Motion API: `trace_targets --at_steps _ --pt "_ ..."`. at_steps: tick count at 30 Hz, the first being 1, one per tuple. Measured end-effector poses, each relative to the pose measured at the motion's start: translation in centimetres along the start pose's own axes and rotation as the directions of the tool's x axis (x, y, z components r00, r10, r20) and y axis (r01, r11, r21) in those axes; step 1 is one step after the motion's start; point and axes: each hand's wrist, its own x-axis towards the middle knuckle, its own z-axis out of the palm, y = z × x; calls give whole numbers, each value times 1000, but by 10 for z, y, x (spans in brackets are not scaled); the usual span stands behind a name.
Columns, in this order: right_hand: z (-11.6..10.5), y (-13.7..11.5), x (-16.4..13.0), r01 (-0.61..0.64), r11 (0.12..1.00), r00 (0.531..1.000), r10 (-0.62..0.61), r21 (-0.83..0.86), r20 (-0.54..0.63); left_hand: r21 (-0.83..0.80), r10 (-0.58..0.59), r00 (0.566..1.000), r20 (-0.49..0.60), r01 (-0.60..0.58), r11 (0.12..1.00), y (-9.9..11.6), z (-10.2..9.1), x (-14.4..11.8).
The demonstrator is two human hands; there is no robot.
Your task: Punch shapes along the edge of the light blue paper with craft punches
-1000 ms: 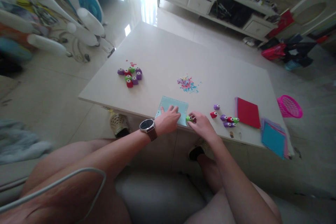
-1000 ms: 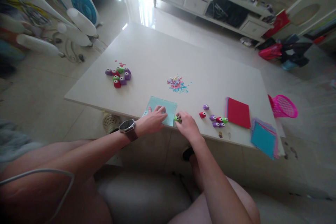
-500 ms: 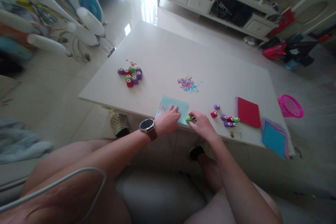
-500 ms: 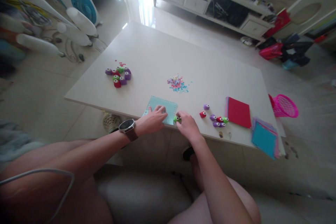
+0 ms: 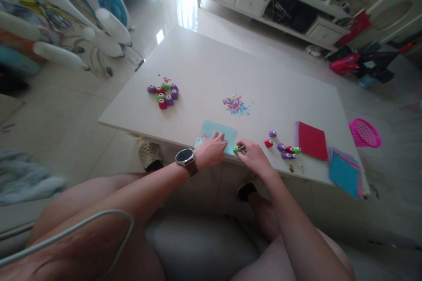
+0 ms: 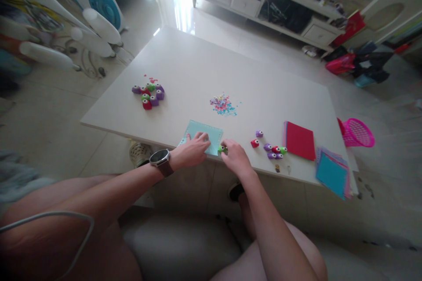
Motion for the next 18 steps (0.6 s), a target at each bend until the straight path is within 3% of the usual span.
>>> trace_targets --at_steps 18 --pt "0 -2 0 -7 1000 1000 7 2 -9 26 0 1000 0 0 1000 1 -2 -1"
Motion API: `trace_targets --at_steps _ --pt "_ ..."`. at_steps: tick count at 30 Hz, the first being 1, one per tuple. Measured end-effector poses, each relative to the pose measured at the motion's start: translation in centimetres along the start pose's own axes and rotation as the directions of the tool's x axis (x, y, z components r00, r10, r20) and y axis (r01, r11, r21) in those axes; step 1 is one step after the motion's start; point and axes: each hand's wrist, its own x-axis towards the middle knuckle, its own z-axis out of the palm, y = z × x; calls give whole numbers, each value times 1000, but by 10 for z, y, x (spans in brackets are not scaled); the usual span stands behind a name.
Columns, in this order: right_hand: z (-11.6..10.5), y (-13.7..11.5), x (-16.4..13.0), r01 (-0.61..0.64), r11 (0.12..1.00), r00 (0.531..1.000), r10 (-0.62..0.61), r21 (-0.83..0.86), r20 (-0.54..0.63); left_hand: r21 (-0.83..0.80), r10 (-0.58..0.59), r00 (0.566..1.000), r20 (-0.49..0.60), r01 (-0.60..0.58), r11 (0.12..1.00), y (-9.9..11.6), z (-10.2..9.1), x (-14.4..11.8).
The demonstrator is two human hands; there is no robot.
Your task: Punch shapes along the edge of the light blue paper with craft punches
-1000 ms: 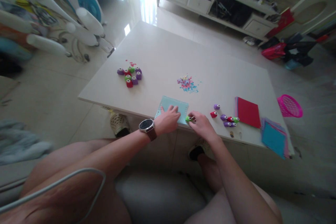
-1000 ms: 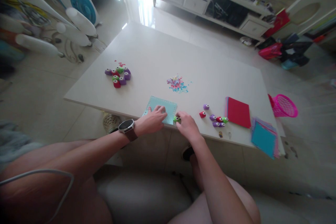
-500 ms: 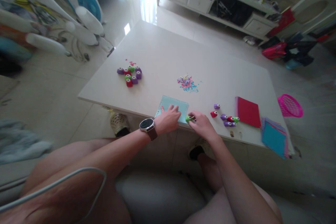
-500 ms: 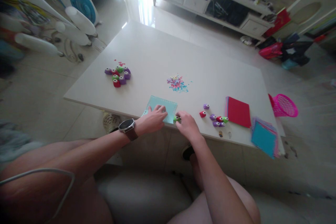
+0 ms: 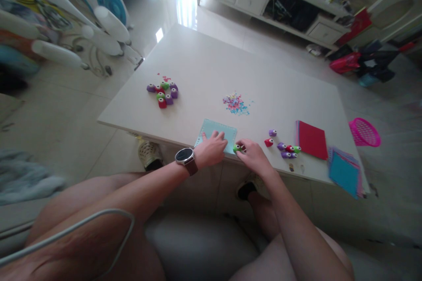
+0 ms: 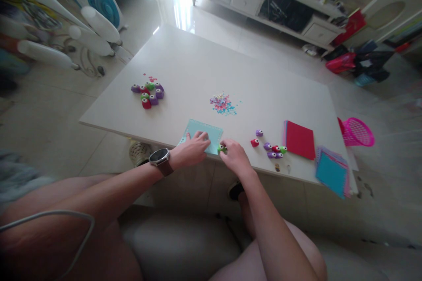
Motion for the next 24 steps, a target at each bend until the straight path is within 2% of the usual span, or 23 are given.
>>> trace_targets --at_steps 16,24 --pt "-1 2 0 31 999 999 -31 -5 30 -6 39 999 25 -39 999 -2 0 -2" --pt "-2 1 -2 30 999 999 -29 -26 39 6 20 999 33 -20 1000 0 -3 -2"
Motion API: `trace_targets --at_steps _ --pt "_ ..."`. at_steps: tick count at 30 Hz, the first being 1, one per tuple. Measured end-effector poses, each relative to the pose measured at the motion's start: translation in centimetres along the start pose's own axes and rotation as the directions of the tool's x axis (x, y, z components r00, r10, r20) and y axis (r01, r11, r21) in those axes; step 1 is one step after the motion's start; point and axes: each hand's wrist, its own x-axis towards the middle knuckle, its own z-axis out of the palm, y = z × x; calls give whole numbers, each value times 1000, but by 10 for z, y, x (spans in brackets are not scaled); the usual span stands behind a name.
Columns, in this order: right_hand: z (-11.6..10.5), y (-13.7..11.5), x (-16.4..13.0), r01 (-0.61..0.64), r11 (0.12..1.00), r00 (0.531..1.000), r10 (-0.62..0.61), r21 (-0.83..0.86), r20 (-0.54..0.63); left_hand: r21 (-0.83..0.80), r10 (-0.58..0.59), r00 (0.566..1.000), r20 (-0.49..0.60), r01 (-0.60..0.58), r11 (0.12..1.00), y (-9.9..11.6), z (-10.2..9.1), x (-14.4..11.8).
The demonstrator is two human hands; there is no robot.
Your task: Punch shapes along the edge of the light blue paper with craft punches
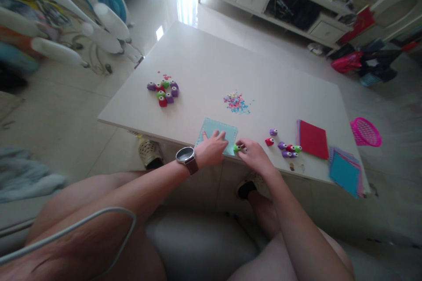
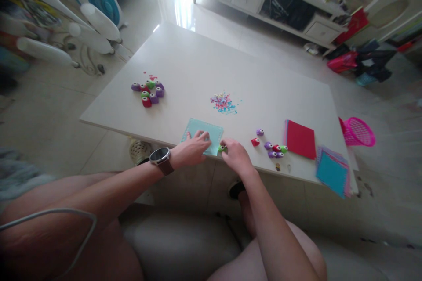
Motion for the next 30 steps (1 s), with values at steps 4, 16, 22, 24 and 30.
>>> trace_targets --at_steps 4,16,22,24,30 --pt "-1 1 0 0 1000 1000 0 -11 6 4 -3 1000 2 3 1000 1 0 1" --pt "-4 -2 0 -11 999 1000 11 33 6 -27 -13 1000 5 13 1000 1 -2 0" --pt "-4 -2 0 -3 999 1000 3 45 17 -19 -12 1000 2 12 1000 1 0 0" --pt "-4 -2 0 -5 999 1000 4 46 18 -17 -12 1000 -2 12 1000 1 0 0" --pt "-3 -1 0 -10 999 1000 10 52 -2 -14 -11 1000 10 11 1000 2 -3 0"
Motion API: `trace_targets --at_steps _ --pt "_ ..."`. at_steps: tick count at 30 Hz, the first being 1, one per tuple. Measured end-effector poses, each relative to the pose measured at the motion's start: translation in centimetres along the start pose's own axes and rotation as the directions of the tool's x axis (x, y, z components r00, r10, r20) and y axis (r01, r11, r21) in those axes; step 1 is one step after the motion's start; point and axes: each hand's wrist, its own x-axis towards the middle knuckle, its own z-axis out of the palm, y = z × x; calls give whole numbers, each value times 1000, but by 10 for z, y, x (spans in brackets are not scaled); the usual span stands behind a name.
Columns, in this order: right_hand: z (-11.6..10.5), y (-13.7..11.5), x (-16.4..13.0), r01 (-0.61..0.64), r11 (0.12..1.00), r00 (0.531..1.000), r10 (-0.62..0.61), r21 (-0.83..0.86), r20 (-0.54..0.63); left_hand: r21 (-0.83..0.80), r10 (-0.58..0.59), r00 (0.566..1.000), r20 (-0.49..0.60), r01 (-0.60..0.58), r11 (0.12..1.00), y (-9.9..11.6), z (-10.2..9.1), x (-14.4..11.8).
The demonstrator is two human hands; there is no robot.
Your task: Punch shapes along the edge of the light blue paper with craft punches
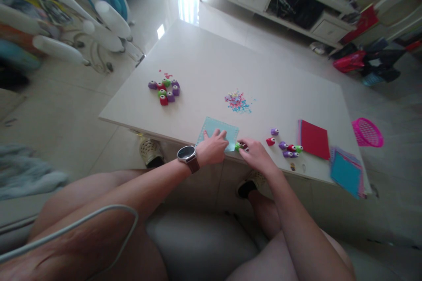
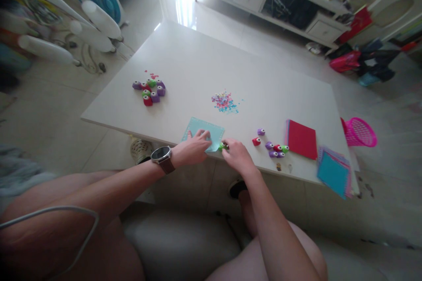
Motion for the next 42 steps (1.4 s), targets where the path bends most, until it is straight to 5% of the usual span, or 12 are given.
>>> trace_targets --at_steps 19,42 --pt "-2 -3 2 -39 999 997 37 -28 -68 1 8 1000 -8 -8 1000 -1 2 1" --pt "4 -3 1 21 999 1000 -20 32 -20 -1 36 999 -13 -36 999 -4 4 1"
